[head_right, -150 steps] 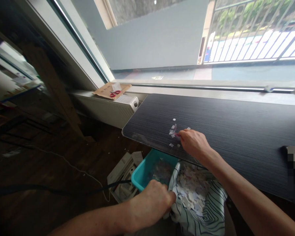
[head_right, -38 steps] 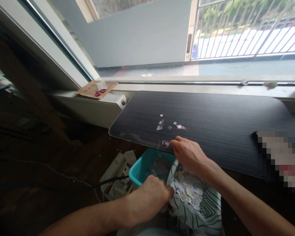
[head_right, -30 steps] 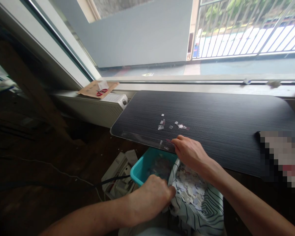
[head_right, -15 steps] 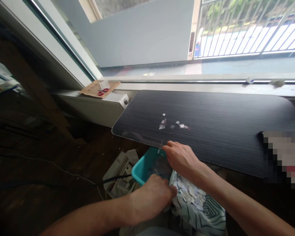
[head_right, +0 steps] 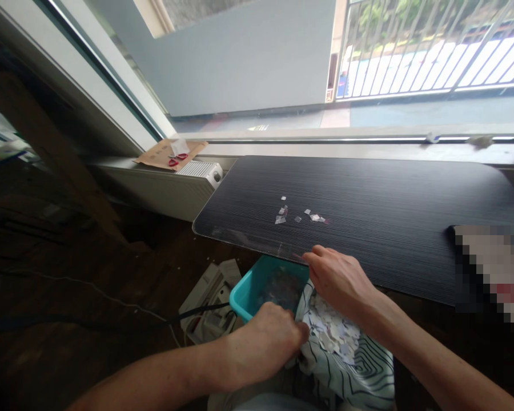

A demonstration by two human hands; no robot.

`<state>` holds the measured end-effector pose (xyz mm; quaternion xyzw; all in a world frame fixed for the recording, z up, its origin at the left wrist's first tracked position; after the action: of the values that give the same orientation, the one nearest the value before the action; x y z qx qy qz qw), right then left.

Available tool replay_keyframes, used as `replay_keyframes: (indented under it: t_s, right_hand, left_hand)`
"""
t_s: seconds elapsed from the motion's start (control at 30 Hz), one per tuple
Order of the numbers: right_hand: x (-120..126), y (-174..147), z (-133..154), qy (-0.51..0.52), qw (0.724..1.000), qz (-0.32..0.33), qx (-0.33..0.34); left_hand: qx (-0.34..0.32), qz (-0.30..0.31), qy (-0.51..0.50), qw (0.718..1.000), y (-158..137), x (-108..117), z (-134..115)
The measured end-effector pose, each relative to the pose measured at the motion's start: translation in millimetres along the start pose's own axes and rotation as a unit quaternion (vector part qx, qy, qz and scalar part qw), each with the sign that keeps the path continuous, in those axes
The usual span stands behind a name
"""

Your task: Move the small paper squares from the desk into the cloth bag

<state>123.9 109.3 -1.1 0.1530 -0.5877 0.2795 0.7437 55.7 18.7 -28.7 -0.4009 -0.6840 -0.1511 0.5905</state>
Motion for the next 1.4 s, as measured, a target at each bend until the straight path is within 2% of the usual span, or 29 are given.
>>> replay_keyframes:
  t_s: [0.07,0.13,0.2,0.27,0.3,0.37,0.5,0.63,0.7,0.93,1.1,1.27,1.4]
  right_hand:
    - [1.2,0.7,-1.5,0.017,1.000,0.017,0.020]
    - [9.9,7.5,-15.1,0.024,1.000,-0.001,0.011]
    - [23.8,18.4,-42.3,0.007,0.998,-0.051,-0.042]
    - [34.2,27.0,-73.5,-0.033,0.988,-0.087,-0.124]
    - [35.8,29.8,-84.8,-0.051,0.983,-0.088,-0.152]
    - [33.0,33.1,-92.8,-0.068,0.983,-0.071,-0.156]
    - [24.9,34.4,-77.2,-0.046,0.995,-0.038,-0.079]
    - [34.3,44.7,-85.8,-0.061,0.987,-0.069,-0.129]
    - [34.7,51.6,-88.6,-0.074,0.985,-0.062,-0.142]
    - [23.3,46.5,-55.2,-0.028,0.998,-0.023,-0.042]
    - [24.9,39.4,-63.8,-0.048,0.994,-0.035,-0.095]
    - [15.1,28.8,-36.9,-0.006,1.000,-0.005,-0.009]
    - [14.2,19.0,-39.8,-0.006,0.999,-0.028,-0.020]
  left_hand:
    - [-0.002,0.003,-0.008,1.000,-0.3,1.5,-0.7]
    - [0.000,0.009,-0.012,1.000,-0.3,2.4,-1.1]
    - [0.003,0.016,-0.009,1.000,0.2,3.0,-1.5]
    - [0.002,0.018,-0.007,1.000,1.0,3.8,-2.6]
    - [0.001,0.019,-0.007,1.000,1.5,4.2,-3.3]
    - [-0.001,0.023,-0.008,1.000,2.5,4.5,-4.1]
    - [0.005,0.043,-0.006,0.999,3.8,4.6,-3.5]
    - [0.003,0.056,-0.002,0.998,4.6,6.1,-4.0]
    - [0.001,0.058,-0.004,0.998,4.9,6.3,-4.4]
    - [0.009,0.060,-0.002,0.998,5.4,6.4,-2.4]
    - [0.000,0.047,0.000,0.999,5.6,7.6,-2.8]
    - [-0.005,0.034,0.000,0.999,4.9,4.1,-2.0]
    - [-0.023,0.011,-0.007,1.000,1.6,5.8,-3.6]
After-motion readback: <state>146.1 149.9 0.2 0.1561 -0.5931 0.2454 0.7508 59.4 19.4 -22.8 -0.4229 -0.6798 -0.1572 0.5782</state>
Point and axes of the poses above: each hand's wrist, its own y-axis towards the middle knuckle, its own x-axis out of the back of the hand, z = x × y, the point moved 7 cm from there along y, towards the middle knuckle
